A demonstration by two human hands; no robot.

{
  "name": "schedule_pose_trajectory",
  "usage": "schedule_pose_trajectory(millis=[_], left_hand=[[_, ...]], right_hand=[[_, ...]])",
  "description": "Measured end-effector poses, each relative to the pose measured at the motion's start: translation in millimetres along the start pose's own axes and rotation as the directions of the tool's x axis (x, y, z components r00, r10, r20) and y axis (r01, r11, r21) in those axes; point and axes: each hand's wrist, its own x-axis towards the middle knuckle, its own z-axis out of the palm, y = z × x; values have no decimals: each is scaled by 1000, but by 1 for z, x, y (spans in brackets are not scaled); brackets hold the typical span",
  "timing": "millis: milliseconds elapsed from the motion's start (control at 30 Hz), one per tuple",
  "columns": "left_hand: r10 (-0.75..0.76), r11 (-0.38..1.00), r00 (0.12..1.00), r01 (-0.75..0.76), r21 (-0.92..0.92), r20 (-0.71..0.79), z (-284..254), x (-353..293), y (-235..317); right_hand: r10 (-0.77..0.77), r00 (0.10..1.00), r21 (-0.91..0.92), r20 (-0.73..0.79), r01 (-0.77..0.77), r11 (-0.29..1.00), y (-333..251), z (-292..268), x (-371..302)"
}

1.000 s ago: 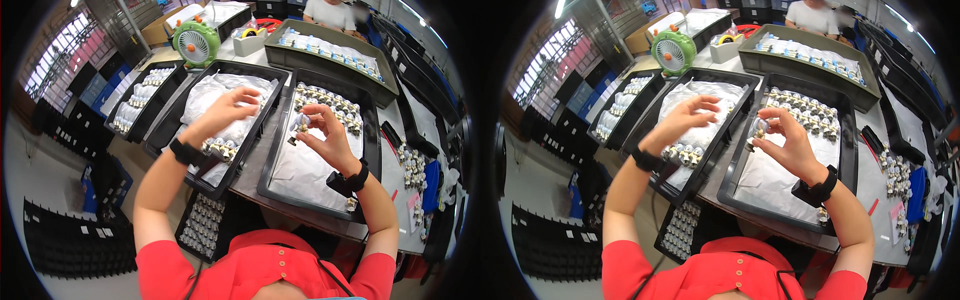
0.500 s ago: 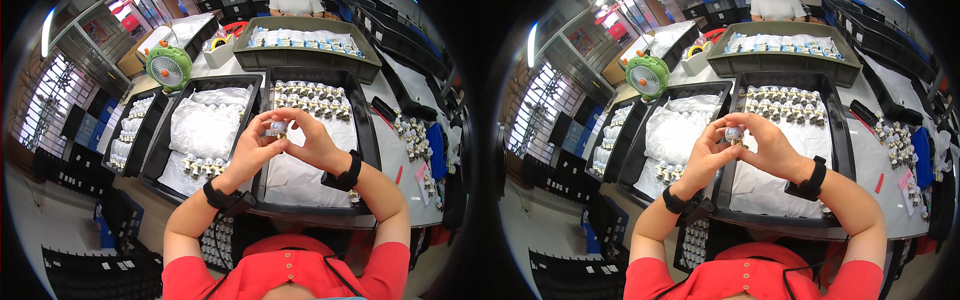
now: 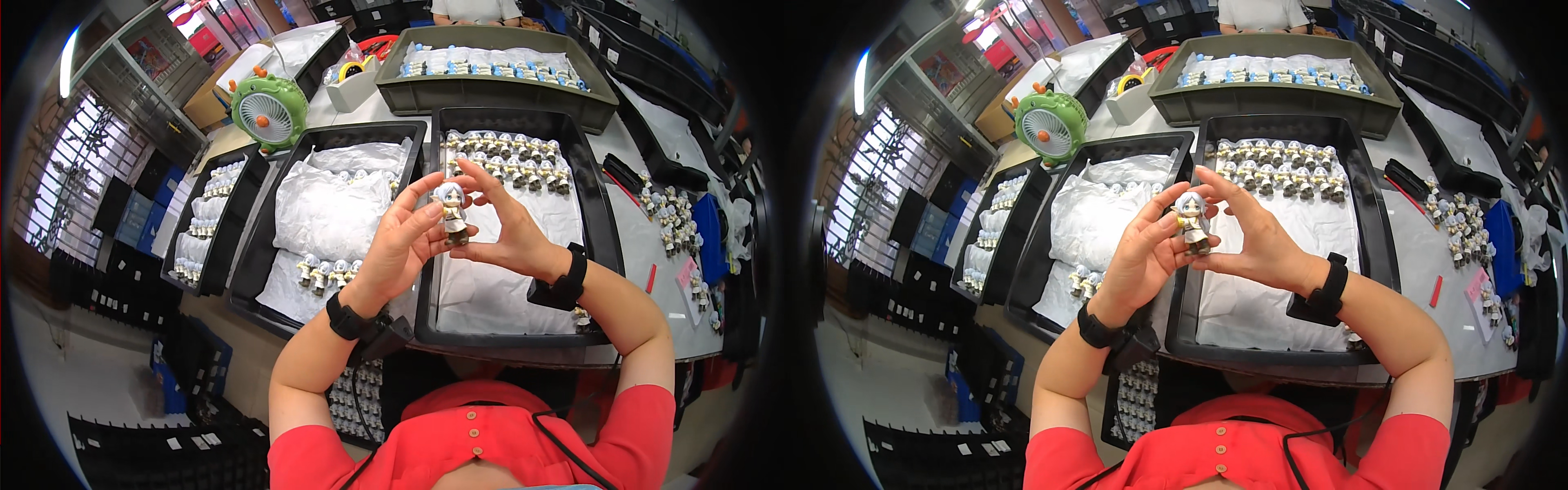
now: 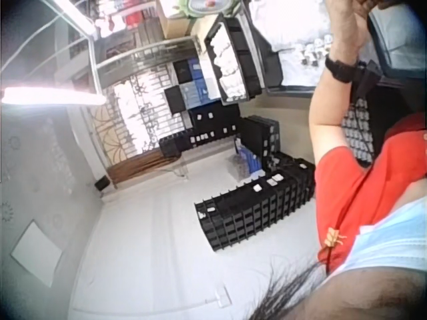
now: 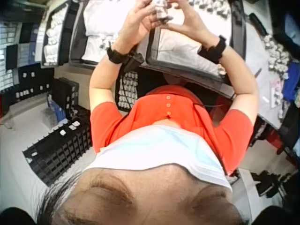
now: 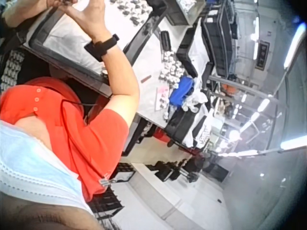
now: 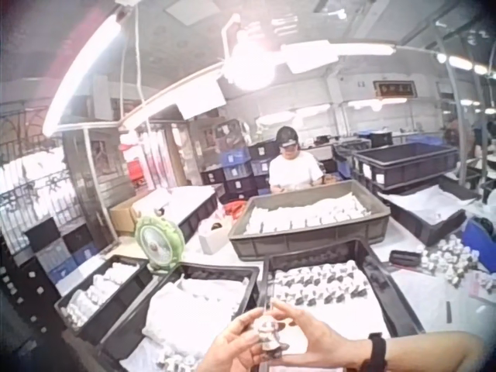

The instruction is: The person repeatedly picks up small cylindrical components from a tray, holds them with both hands to inspect or adjust them, and places them back into the tray. The task involves handling multiple identical items one by one in a repetitive cycle.

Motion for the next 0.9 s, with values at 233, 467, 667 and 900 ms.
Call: schedule_pose_trajectory(millis=[233,467,667,900], left_hand=[[-3,999,1000,4,-51,18,-5,1,-3],[-45,999,997,46,9,-70,-6,3,-11],[12,991,1000,-10,134,-16,0,1,-11],[-45,998,997,43,40,65,-1,3,-10]], right_hand=[[-80,993,-59,-89,75,995,-4,-2,1],[-171,979,-76,-110,163,984,-10,-4,3],[-358,930,-313,-84,316,895,-9,-3,6],[-229,968,-148,-98,213,966,-9,-1,4]])
